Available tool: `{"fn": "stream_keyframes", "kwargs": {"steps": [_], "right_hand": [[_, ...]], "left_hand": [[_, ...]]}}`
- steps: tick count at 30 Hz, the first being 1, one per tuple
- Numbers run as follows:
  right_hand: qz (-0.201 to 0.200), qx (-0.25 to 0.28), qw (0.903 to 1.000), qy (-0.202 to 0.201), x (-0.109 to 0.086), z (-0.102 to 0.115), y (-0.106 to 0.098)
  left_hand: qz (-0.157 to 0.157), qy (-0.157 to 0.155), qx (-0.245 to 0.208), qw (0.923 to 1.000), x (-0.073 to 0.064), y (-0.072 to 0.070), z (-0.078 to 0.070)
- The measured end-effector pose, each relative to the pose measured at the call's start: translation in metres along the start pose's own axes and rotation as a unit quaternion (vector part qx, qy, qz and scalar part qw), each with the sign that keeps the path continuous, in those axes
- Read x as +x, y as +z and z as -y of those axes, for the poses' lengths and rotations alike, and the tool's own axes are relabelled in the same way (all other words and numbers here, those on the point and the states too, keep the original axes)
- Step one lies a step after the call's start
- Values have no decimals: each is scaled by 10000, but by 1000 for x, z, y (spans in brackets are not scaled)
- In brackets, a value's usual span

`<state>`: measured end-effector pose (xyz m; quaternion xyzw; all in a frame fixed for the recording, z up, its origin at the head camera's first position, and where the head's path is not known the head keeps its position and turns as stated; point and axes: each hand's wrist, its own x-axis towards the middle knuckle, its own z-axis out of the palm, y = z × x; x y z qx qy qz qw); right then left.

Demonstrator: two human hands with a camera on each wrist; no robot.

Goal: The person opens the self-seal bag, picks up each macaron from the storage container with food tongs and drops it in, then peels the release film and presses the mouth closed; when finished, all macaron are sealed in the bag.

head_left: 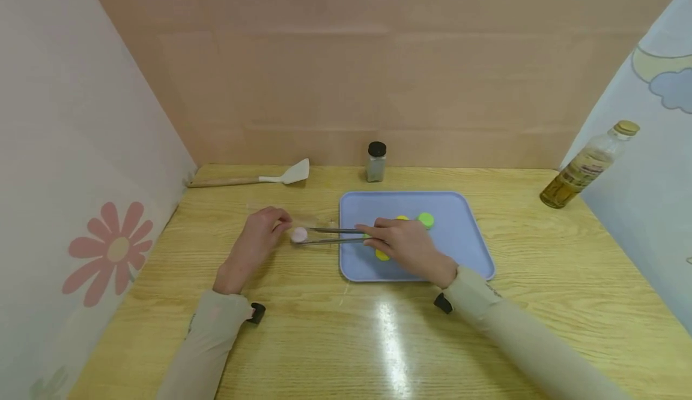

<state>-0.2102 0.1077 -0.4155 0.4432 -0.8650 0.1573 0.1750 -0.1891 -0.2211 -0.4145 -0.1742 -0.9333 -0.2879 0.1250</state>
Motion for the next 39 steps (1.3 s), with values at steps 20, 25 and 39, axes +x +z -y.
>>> {"fn": "stream_keyframes", "kwargs": {"steps": [20,25,39], "right_hand": [[213,93,9996,-145,33,13,23],[292,120,9995,-94,37,15,26],[463,-356,9982,-140,51,24,27]], "left_hand": [[-29,-54,-105,9999,0,-4,-3],[-6,-139,-83,9999,2,-3,-4],[-111,-68,118,9998,4,1,-4]]}}
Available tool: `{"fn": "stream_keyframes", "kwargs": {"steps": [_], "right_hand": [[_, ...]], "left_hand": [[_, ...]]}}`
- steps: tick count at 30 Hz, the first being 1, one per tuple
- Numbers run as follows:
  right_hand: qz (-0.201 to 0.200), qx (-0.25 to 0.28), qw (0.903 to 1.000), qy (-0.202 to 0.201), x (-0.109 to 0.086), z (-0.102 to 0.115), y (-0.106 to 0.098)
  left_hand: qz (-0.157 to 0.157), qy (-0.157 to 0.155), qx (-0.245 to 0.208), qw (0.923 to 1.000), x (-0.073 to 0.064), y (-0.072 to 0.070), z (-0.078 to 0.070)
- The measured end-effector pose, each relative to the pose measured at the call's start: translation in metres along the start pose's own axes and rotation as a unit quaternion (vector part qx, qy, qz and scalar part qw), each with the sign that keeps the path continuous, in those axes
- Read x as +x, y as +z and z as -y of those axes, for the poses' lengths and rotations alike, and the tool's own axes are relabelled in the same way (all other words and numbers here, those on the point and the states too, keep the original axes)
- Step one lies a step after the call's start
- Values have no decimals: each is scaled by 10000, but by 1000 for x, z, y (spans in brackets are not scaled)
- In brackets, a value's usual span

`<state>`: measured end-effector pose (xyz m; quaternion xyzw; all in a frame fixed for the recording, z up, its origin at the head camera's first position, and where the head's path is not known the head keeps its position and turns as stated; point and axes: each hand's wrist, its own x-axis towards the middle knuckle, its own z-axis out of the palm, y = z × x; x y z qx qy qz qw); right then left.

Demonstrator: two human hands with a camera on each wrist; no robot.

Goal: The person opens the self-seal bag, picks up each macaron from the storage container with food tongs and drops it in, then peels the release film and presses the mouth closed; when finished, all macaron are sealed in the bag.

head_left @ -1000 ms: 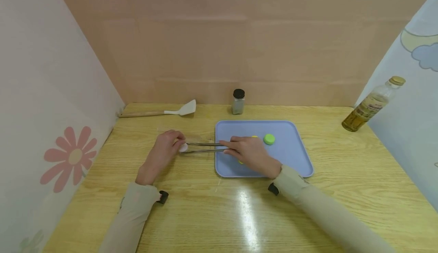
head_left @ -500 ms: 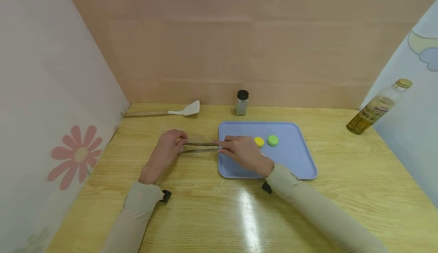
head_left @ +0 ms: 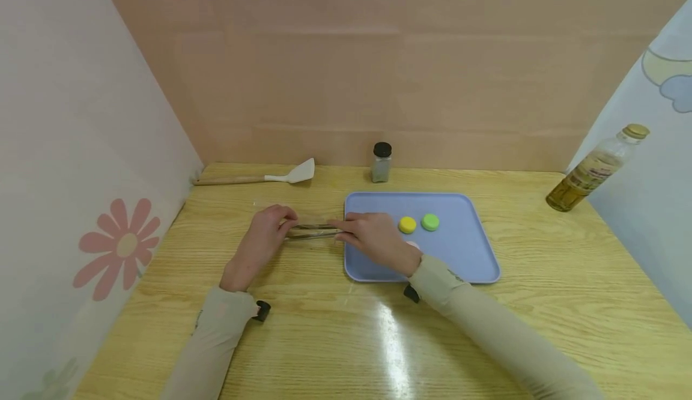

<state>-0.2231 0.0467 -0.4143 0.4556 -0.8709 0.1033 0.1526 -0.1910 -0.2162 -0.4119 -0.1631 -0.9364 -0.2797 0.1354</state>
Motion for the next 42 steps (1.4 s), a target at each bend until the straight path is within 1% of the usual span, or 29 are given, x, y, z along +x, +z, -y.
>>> {"fn": "stream_keyframes", "kwargs": {"steps": [5,12,16,23,26,31,36,42], "right_hand": [[56,-73,9999,88,3,3,1],[133,64,9998,144,4,3,3],[160,106,9997,127,2,3,3],[-10,333,9993,154,-6,2,-7],[-71,317,9992,227,-12,-2,-10],[-196,306,9986,373,-28,-9,-17],[-207,318,9980,510,-48,-18,-26],[-300,154,9973,652,-76,-28,-42]], "left_hand": [[6,15,-51,10000,-1,-1,1],[-41,78,-56,9999,-1,-1,2],[-12,34,-46,10000,-1,0,1],[35,-8,-78,10000,-1,-1,1],[57,-26,-68,10000,0,-1,0],[47,53,-22,10000,-1,-2,0],[-49,173,-15,9998,-2,-2,0],[-47,168,-13,9998,-3,-2,0]]}}
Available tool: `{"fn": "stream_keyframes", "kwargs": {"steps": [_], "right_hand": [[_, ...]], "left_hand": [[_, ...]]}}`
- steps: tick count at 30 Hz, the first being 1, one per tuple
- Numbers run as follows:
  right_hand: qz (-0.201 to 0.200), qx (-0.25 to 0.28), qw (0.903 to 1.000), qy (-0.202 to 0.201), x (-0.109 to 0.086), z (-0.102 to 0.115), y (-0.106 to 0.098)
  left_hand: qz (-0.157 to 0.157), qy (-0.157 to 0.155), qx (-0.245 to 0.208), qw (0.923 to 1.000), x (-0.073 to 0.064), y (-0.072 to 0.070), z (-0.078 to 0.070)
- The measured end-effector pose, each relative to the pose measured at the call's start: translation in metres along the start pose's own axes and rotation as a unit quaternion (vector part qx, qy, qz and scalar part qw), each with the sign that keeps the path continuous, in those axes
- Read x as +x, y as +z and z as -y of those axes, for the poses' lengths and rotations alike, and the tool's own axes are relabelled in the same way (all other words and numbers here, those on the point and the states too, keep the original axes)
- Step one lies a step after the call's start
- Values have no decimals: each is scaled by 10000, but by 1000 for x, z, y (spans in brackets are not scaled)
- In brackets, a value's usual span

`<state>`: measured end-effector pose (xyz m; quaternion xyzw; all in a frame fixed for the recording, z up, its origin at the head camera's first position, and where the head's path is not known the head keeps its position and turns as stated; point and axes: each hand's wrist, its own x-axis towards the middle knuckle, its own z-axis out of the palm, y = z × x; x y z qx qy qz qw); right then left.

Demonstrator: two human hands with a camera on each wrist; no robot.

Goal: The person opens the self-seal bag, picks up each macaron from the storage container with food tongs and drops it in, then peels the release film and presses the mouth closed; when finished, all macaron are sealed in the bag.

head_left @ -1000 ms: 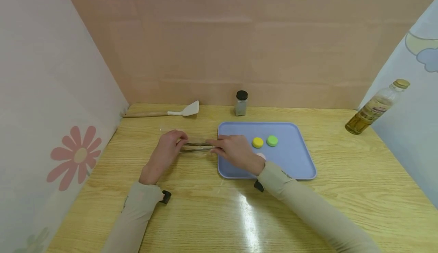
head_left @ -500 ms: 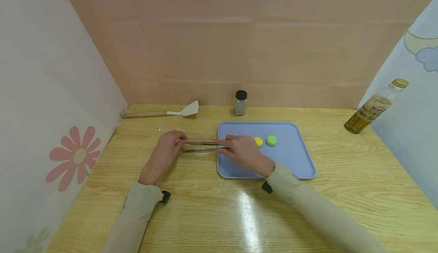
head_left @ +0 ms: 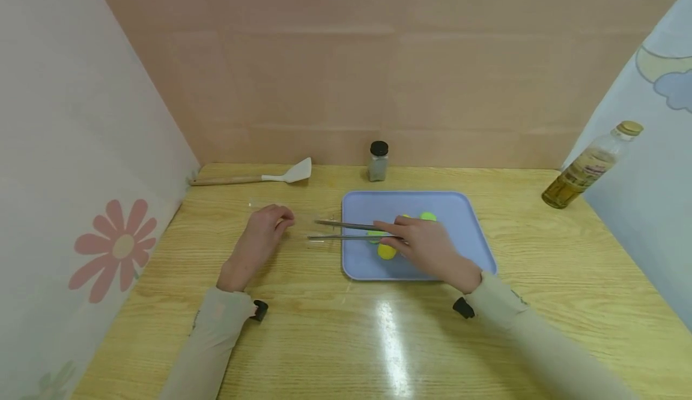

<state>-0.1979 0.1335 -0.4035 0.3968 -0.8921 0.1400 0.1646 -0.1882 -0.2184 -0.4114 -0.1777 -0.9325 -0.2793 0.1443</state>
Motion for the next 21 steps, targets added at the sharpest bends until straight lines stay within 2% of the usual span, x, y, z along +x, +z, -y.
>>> {"fn": "stream_keyframes", "kwargs": {"steps": [4,9,14,21], "right_hand": [[-203,-9,9998,35,-16,-8,-13],[-326,89,9991,263,-36,-17,-28],[-408,-166,9985,326,-59,-24,-40],[-758,-316,9959,377,-92,-32,-54]], "left_hand": [[17,-29,-10,10000,0,-1,0],[-12,6,-62,10000,0,-1,0],[-8,21,-76,10000,-1,-1,-1],[33,-19,-90,10000,-1,0,0]]}}
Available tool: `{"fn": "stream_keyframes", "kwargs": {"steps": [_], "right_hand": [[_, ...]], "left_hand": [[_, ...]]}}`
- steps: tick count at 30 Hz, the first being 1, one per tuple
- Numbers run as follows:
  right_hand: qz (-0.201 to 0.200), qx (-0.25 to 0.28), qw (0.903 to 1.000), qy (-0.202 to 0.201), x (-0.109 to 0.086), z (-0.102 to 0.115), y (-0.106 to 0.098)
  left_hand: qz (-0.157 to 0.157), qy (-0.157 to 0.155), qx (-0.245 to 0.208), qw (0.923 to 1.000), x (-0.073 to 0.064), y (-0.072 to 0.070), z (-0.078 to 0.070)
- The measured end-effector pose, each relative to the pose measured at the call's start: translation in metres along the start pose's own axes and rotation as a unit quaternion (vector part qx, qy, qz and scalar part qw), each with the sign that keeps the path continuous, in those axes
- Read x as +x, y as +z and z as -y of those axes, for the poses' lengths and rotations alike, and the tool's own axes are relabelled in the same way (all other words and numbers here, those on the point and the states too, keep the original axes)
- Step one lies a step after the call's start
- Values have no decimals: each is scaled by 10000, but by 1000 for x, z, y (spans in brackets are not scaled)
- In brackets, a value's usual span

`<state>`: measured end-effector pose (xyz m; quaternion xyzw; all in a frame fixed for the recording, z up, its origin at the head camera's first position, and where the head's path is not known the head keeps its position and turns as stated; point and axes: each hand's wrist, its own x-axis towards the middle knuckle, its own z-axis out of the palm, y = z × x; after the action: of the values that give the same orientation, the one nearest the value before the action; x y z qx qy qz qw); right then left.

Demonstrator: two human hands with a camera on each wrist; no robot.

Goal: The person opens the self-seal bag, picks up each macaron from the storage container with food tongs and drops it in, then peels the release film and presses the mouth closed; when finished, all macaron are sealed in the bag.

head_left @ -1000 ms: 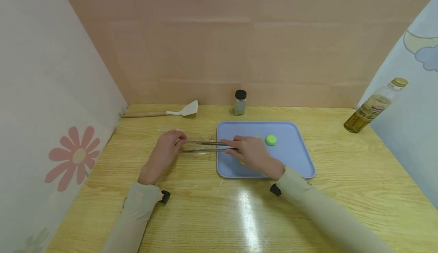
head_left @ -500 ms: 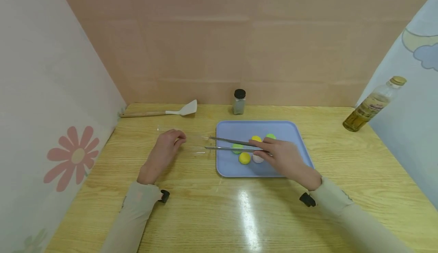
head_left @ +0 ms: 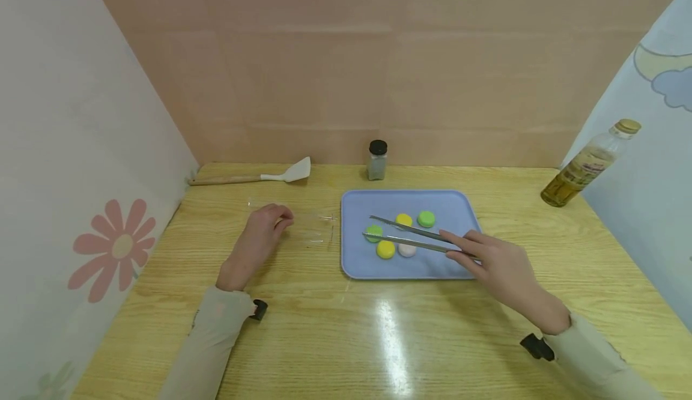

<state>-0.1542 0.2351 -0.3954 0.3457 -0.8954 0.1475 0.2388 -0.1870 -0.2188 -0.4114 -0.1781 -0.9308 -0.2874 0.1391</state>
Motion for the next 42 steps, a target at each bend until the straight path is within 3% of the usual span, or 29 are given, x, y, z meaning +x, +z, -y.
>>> {"fn": "stream_keyframes", "kwargs": {"steps": [12,20,29,42], "right_hand": [[126,-320,9988,344,-47,-6,-26],[276,-388,9955,816,-71,-9,-40],[497,-519,9934,891,-83,-13,-45],[512,-444,9938,882,-86,-14,-34]], "left_hand": [[9,41,23,10000,0,0,0],[-54,92,19,9999,2,0,0],[11,68,71,10000,1,0,0],[3,53,37,10000,1,0,1]]}}
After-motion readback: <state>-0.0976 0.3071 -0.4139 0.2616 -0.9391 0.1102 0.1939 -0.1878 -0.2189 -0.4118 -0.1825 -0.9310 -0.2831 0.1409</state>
